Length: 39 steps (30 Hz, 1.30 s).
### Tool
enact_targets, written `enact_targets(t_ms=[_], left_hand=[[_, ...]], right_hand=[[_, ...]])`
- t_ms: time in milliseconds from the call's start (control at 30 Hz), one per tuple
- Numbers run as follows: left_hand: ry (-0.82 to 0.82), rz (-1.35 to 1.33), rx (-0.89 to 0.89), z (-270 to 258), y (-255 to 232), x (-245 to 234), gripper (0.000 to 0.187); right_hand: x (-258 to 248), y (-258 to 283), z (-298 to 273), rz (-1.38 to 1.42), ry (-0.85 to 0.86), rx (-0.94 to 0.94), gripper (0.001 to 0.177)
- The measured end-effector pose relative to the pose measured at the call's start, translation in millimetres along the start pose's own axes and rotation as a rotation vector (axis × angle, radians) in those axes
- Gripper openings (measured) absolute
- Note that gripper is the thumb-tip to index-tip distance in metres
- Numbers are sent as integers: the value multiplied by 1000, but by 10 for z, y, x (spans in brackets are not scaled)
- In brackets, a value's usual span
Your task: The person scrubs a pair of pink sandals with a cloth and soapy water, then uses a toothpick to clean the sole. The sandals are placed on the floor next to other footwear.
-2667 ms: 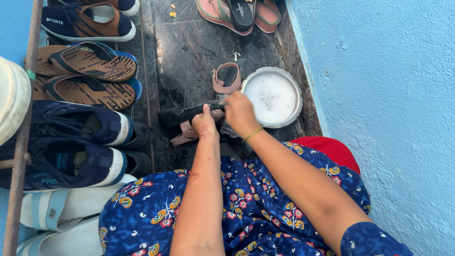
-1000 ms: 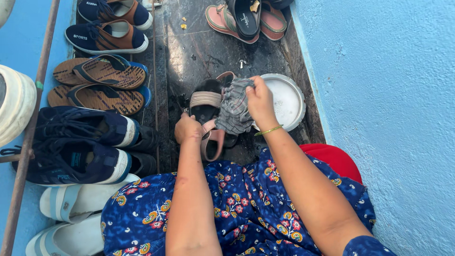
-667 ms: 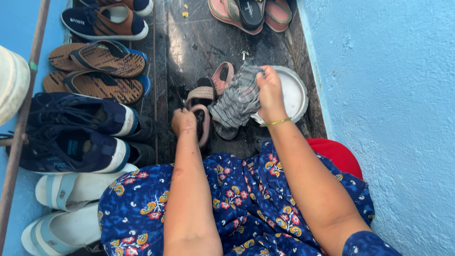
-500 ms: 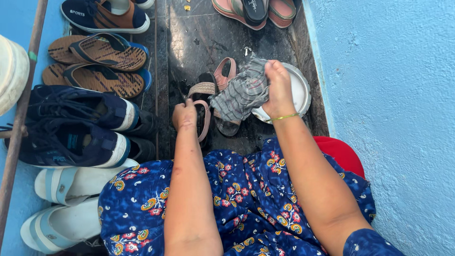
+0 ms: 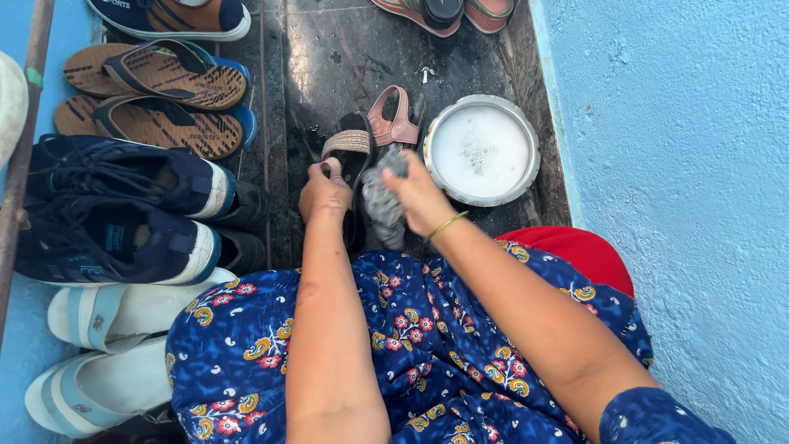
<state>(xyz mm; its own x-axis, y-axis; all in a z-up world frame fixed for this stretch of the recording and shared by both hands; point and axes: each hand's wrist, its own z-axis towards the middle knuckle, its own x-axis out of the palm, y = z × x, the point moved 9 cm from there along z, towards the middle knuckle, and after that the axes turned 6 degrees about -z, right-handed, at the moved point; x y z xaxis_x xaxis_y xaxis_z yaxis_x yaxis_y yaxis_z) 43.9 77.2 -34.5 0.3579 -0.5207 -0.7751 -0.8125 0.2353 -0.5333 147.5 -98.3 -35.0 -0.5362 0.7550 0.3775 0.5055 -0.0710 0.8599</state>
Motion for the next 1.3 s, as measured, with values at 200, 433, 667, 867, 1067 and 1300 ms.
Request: enact_targets(t_ms=[200, 433, 667, 867, 1067, 1300], left_hand=[[-44, 14, -123, 63, 125, -23, 42], [-171, -116, -237, 150, 336, -68, 34], [-123, -139, -203, -86, 187, -220, 52], [-19, -82, -97, -442, -297, -342, 92], [-351, -174, 243, -521, -720, -604, 64], [-410, -398, 466, -468, -863, -515, 35]], right_hand=[[435, -286, -107, -830, 146, -370, 51], [679, -580, -640, -1388, 327, -351, 54], [860, -194, -890, -1421, 475, -336, 37], [235, 1313, -701, -994, 433, -616, 49], [-956, 2049, -434, -1217, -56, -522, 44], [-1487, 1023, 433, -1531, -65, -171, 50]])
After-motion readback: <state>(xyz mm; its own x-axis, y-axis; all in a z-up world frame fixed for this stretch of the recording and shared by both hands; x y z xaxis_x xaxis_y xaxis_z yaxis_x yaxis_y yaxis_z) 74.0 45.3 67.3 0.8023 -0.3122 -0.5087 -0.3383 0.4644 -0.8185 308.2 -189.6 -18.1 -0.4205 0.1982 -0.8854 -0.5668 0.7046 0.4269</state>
